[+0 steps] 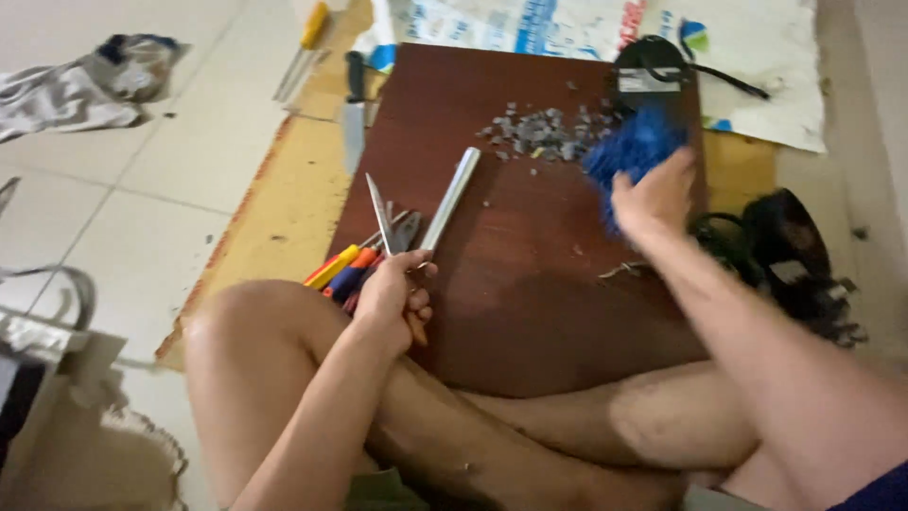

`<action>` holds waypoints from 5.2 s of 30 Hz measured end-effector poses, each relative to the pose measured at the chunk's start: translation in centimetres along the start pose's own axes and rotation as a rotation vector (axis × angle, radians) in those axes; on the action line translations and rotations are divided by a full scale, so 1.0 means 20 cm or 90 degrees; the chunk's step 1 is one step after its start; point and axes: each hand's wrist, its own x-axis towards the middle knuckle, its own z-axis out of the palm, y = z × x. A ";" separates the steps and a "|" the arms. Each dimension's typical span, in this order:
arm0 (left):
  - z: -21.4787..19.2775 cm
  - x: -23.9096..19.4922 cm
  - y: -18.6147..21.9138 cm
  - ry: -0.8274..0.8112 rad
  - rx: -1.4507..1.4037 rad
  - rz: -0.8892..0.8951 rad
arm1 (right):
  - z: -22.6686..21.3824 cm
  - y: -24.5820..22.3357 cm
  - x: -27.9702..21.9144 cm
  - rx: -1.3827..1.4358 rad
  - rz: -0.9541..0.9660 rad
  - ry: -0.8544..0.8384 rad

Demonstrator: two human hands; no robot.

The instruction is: The person sits on the floor and uses a screwdriver to disassemble a small black electronic device. They then use a knife to scrape and clean a small yellow component extracted from the device.

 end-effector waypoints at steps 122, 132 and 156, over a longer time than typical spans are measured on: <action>0.23 -0.62 -0.55 -0.202 0.450 0.077 | -0.37 0.11 -1.38 0.809 0.217 -0.345; 0.23 -0.76 -0.49 -0.187 0.525 0.077 | -0.36 0.17 -1.37 0.806 0.195 -0.341; 0.27 -0.54 -0.64 -0.104 0.445 0.044 | -0.28 0.21 -1.25 0.545 -0.039 -0.406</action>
